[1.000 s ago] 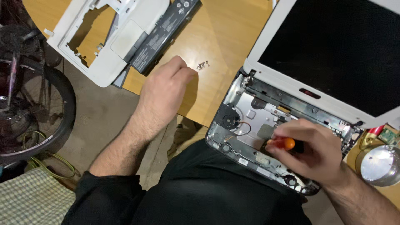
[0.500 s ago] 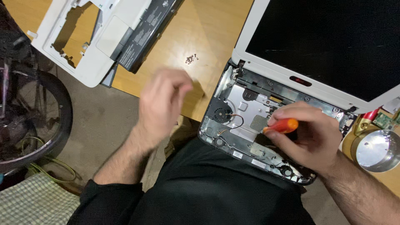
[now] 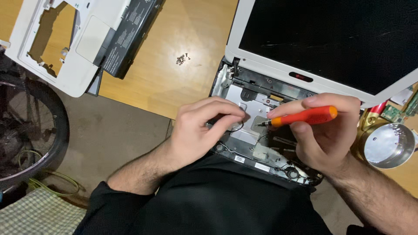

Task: The person places a small fan component into the chassis of a disassembled white laptop. They then use a screwdriver to secure the fan with several screws, picking them up from the table and tightening them into place.

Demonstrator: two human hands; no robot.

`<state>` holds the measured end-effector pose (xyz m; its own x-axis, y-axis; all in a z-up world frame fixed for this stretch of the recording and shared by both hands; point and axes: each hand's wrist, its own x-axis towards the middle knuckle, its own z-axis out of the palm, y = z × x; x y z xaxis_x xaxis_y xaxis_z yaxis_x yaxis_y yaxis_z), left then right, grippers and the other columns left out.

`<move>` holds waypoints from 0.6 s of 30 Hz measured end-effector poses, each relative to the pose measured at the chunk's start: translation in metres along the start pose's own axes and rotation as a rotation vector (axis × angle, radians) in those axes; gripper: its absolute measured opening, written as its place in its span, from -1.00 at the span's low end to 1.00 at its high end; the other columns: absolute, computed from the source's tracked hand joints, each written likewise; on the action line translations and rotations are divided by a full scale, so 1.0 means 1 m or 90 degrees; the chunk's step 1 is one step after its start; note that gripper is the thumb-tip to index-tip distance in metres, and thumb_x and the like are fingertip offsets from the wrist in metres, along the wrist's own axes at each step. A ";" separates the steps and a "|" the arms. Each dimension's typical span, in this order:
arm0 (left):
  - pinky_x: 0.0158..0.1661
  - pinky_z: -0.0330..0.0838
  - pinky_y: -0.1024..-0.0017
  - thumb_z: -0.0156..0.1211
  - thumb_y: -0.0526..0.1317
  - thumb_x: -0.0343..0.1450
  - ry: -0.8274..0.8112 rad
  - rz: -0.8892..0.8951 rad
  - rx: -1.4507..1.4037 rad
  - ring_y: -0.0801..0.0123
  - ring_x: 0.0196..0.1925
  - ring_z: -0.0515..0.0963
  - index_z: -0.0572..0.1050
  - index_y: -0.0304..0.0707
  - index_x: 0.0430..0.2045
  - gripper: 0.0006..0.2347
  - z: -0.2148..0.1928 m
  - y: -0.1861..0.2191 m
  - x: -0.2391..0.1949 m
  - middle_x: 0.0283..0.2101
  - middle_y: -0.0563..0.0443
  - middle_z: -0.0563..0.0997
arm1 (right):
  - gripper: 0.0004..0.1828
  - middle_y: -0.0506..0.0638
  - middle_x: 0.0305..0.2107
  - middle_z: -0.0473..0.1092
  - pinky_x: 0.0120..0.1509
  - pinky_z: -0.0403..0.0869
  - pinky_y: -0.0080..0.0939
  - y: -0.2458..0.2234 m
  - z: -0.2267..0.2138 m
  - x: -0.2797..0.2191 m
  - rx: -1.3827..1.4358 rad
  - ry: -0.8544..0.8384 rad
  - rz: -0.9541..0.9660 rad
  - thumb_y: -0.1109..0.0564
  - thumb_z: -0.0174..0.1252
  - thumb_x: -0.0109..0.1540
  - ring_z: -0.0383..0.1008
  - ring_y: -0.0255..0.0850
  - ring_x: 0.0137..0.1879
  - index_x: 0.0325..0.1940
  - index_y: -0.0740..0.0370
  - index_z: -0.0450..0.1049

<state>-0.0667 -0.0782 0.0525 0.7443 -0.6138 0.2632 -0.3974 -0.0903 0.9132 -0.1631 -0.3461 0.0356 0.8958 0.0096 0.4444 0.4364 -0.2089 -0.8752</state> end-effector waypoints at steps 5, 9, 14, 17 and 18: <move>0.26 0.80 0.20 0.40 -0.54 0.64 0.132 -0.027 0.027 0.12 0.07 0.84 0.69 -0.40 -0.11 -0.92 -0.035 -0.019 -0.010 -0.04 -0.23 0.82 | -0.67 0.38 -0.11 0.66 -0.09 0.82 -0.21 0.003 -0.001 -0.002 -0.016 0.012 0.006 0.06 0.04 0.70 0.91 0.09 -0.07 0.41 0.26 0.12; 0.19 0.73 0.34 0.43 -0.63 0.63 0.261 -0.095 0.017 0.16 0.04 0.75 0.63 -0.43 -0.10 -0.84 -0.055 -0.036 -0.027 -0.05 -0.24 0.72 | -0.67 0.43 -0.13 0.63 -0.11 0.68 -0.25 0.004 0.003 -0.008 -0.031 0.031 0.026 0.10 0.04 0.68 0.89 0.13 -0.09 0.40 0.29 0.11; 0.04 0.85 0.44 0.62 -0.53 0.54 0.278 -0.164 0.014 0.31 -0.05 0.92 0.72 -0.34 -0.05 -0.80 -0.049 -0.028 -0.046 -0.10 -0.15 0.88 | -0.69 0.44 -0.16 0.58 -0.13 0.73 -0.19 0.008 0.002 -0.007 -0.037 0.029 0.011 0.18 0.02 0.69 0.88 0.16 -0.10 0.41 0.35 0.11; -0.04 0.90 0.36 0.59 -0.50 0.54 0.194 -0.060 0.047 0.20 -0.13 0.96 0.80 -0.39 -0.22 -0.93 -0.031 -0.010 -0.045 -0.17 -0.18 0.91 | -0.69 0.32 -0.22 0.53 -0.20 0.73 -0.23 0.010 0.000 -0.005 -0.049 0.009 0.001 0.14 0.01 0.69 0.91 0.18 -0.05 0.41 0.34 0.12; 0.03 0.96 0.24 0.50 -0.47 0.59 0.117 0.022 0.027 0.09 -0.11 0.99 0.82 -0.40 -0.24 -0.95 -0.023 -0.004 -0.045 -0.17 -0.21 0.92 | -0.68 0.23 -0.25 0.51 -0.25 0.71 -0.30 0.011 -0.001 -0.005 -0.051 -0.009 -0.002 0.09 0.01 0.69 0.94 0.17 -0.03 0.40 0.30 0.12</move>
<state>-0.0859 -0.0320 0.0439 0.8138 -0.4638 0.3501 -0.4439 -0.1072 0.8897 -0.1629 -0.3496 0.0243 0.8959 0.0239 0.4436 0.4313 -0.2864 -0.8555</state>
